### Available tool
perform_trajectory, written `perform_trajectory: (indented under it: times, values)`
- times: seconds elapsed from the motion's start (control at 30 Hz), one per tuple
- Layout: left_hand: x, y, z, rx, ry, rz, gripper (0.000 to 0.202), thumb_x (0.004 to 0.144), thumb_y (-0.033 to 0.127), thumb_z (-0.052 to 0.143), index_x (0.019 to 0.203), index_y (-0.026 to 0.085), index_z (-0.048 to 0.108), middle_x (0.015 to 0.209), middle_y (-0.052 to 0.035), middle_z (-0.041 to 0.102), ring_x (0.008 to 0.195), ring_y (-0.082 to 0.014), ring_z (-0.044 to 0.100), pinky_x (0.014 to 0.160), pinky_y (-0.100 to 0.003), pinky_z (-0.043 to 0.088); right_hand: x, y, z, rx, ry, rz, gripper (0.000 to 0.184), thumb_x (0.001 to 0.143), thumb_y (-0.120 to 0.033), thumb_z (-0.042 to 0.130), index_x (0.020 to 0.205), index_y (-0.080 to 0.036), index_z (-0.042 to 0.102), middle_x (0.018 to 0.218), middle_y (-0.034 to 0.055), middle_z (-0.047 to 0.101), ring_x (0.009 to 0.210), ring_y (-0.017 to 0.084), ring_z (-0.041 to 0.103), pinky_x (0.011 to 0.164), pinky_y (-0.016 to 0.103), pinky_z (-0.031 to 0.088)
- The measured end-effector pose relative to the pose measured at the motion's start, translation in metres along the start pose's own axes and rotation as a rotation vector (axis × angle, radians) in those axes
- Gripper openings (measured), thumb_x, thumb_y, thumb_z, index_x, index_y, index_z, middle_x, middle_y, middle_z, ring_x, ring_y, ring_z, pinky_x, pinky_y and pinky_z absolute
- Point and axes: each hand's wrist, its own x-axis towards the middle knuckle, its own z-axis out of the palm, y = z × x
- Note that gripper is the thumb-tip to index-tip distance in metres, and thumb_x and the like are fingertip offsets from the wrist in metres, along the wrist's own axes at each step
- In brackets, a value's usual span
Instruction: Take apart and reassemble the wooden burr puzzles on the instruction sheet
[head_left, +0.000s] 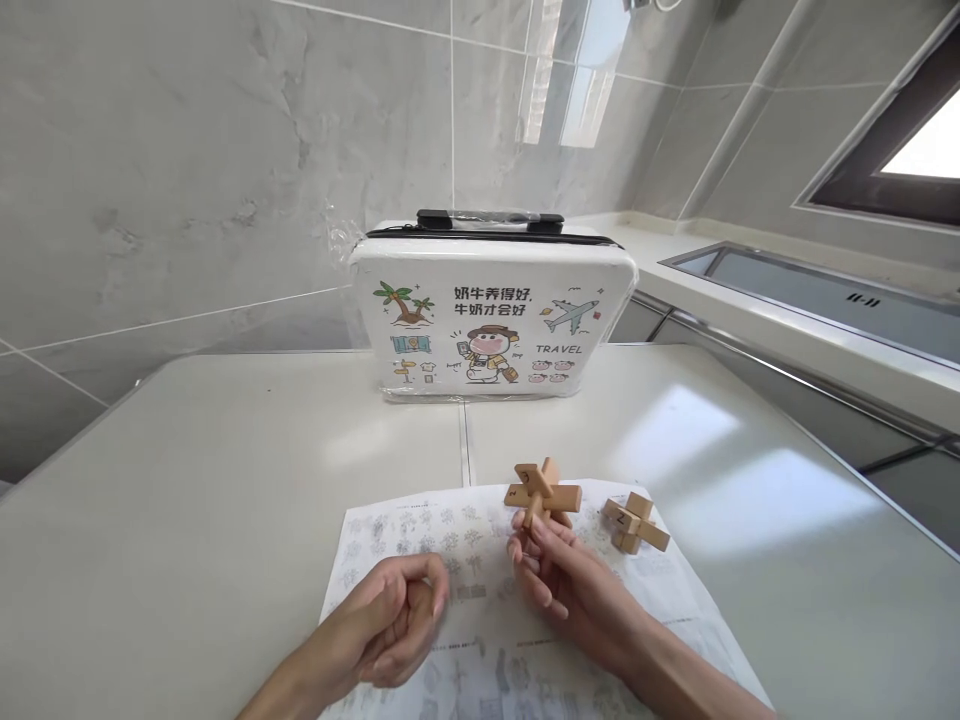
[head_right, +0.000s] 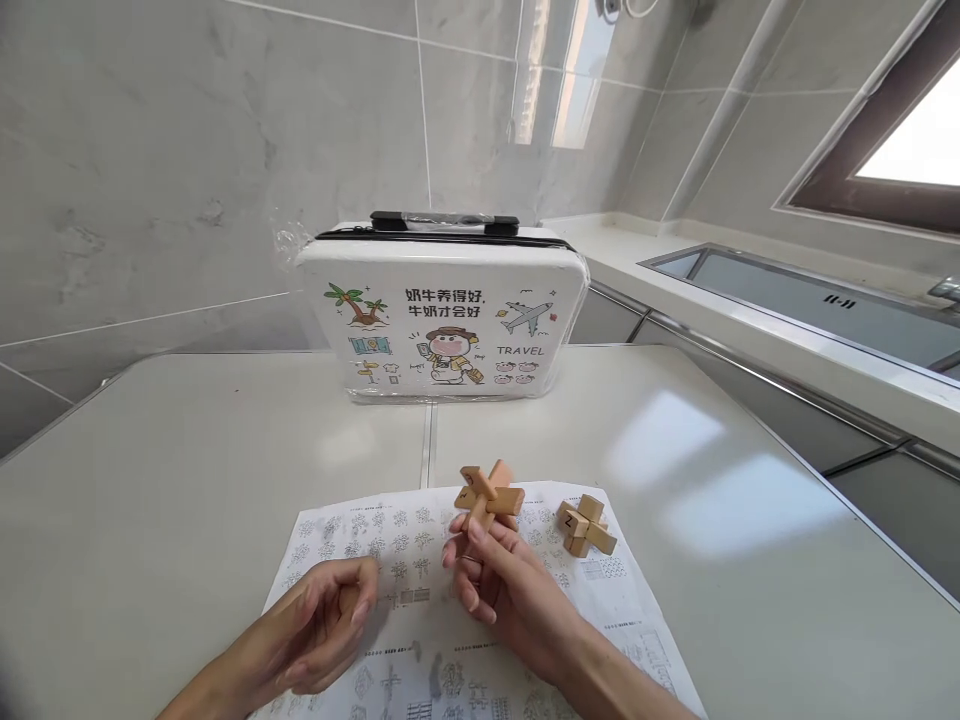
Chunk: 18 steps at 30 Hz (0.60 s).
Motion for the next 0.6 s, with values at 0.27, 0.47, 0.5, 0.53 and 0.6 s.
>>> perform_trajectory:
  times: [0.27,0.47,0.5,0.53,0.6]
  values:
    - [-0.008,0.019,-0.010,0.088,0.012,0.073,0.053,0.088,0.072,0.063,0.093,0.019,0.062,0.047,0.0104,0.036,0.035,-0.0039,0.019,0.037,-0.018,0.020,0.004,-0.006,0.003,0.164,0.165,-0.119,0.036,0.090,-0.044,0.079,0.113,-0.022,0.063,0.073,-0.0042,0.058,0.049,0.005,0.043,0.039,0.014,0.027]
    - [-0.018,0.049,-0.036,0.176,0.180,0.195,0.048,0.094,0.069,0.058,0.090,0.020,0.063,0.050,0.0101,0.027,0.042,-0.0057,0.016,0.044,-0.019,0.025,0.007,-0.012,-0.002,0.242,0.174,-0.132,0.042,0.089,-0.044,0.081,0.119,-0.024,0.061,0.074,-0.0046,0.057,0.050,0.005,0.041,0.039,0.014,0.029]
    - [-0.019,0.053,-0.043,0.195,0.218,0.219,0.047,0.095,0.067,0.057,0.090,0.021,0.063,0.051,0.0100,0.027,0.042,-0.0058,0.015,0.044,-0.020,0.026,0.008,-0.012,-0.003,0.248,0.170,-0.135,0.041,0.089,-0.044,0.081,0.119,-0.024,0.061,0.074,-0.0045,0.057,0.050,0.005,0.040,0.039,0.014,0.028]
    - [-0.021,0.058,-0.050,0.225,0.254,0.232,0.046,0.096,0.066,0.057,0.089,0.021,0.063,0.051,0.0098,0.027,0.043,-0.0063,0.015,0.045,-0.020,0.027,0.009,-0.013,-0.004,0.254,0.165,-0.136,0.040,0.090,-0.045,0.079,0.118,-0.024,0.061,0.074,-0.0045,0.056,0.050,0.005,0.039,0.039,0.014,0.028]
    - [-0.022,0.065,-0.063,0.276,0.302,0.244,0.044,0.095,0.064,0.058,0.087,0.021,0.061,0.051,0.0095,0.027,0.044,-0.0071,0.015,0.047,-0.021,0.029,0.010,-0.014,-0.005,0.263,0.155,-0.140,0.037,0.092,-0.046,0.077,0.117,-0.024,0.061,0.074,-0.0043,0.056,0.049,0.005,0.038,0.039,0.014,0.028]
